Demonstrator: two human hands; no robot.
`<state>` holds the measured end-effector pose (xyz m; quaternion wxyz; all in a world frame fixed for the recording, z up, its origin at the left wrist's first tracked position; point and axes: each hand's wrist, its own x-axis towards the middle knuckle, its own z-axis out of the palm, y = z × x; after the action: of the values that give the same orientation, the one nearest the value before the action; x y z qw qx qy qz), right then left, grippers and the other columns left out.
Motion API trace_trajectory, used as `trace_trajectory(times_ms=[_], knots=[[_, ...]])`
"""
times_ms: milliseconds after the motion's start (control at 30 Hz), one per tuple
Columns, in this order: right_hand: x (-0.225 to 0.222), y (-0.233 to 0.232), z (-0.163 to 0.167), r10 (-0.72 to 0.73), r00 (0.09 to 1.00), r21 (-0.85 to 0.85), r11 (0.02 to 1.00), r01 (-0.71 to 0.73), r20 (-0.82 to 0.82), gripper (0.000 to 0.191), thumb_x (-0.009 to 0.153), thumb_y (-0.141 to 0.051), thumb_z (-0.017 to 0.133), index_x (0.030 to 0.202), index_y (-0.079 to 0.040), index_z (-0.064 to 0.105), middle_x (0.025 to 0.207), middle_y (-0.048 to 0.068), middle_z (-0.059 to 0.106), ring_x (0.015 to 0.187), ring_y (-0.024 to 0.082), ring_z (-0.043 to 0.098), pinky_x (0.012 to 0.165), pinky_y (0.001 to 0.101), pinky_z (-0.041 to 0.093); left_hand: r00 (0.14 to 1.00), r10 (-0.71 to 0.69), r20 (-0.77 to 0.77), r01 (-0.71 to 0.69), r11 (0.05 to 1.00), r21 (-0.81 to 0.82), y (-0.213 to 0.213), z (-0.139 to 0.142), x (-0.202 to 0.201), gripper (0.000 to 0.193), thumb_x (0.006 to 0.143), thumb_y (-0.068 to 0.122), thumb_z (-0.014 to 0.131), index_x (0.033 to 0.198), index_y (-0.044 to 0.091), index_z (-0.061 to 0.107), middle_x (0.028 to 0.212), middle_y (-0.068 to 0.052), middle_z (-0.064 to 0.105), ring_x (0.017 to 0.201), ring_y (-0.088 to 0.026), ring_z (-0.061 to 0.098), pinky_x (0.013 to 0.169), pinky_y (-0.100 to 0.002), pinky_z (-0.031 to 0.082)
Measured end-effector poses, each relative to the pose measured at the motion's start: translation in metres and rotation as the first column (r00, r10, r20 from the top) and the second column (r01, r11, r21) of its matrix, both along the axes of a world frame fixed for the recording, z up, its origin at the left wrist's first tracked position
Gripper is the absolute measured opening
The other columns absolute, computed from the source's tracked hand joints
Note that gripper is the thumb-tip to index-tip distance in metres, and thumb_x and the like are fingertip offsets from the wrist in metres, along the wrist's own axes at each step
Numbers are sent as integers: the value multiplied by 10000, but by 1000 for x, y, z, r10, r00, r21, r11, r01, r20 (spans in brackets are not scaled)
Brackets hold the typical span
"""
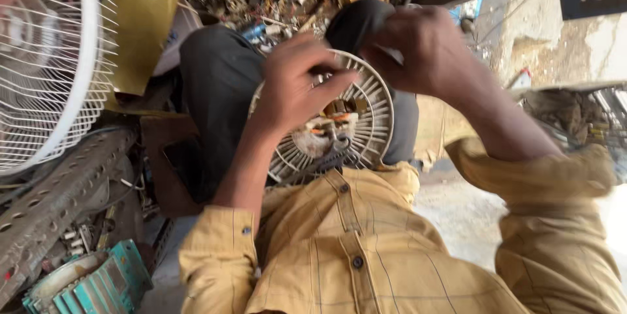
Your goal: The person winds copper wire onto a motor stator by hand, repeatedly looping the wire around the stator slots. The person uses pliers to cut the wire and tuck the ends into the slots.
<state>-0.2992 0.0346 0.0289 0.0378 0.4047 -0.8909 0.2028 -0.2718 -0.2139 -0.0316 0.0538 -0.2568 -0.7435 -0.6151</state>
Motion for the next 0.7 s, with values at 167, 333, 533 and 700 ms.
trace_trajectory(times_ms=[167,333,533,700], knots=[[48,-15,21,429,859,-29,898,-439,280,52,863,-38,714,812,-26,713,713,83,661,609,213,638,551,340,548,952,-305,31,305,928,-215,-10,29,-29,120,916,178,848,925,82,776,876,-61,735,799,-174,695,711,-361,559],[19,-25,3,384,917,-295,893,-339,109,94,880,41,743,796,1,724,762,139,695,655,227,662,545,357,523,986,-23,-165,-14,976,-217,-12,37,76,212,857,154,848,1017,52,753,918,-109,695,797,-219,692,685,-365,577],[-20,-10,-22,56,980,-184,983,-20,192,118,870,1,734,954,-58,791,852,108,740,675,204,701,594,317,569,965,244,95,-258,948,188,-3,-10,26,117,886,49,818,867,66,704,780,-64,662,643,-201,609,543,-314,434],[25,-14,20,259,908,-18,963,-268,330,144,820,-4,756,696,-58,705,757,100,719,652,204,694,587,320,589,950,-311,9,307,931,-197,-6,20,-37,136,886,172,862,910,98,751,837,-64,720,762,-193,674,685,-335,513]])
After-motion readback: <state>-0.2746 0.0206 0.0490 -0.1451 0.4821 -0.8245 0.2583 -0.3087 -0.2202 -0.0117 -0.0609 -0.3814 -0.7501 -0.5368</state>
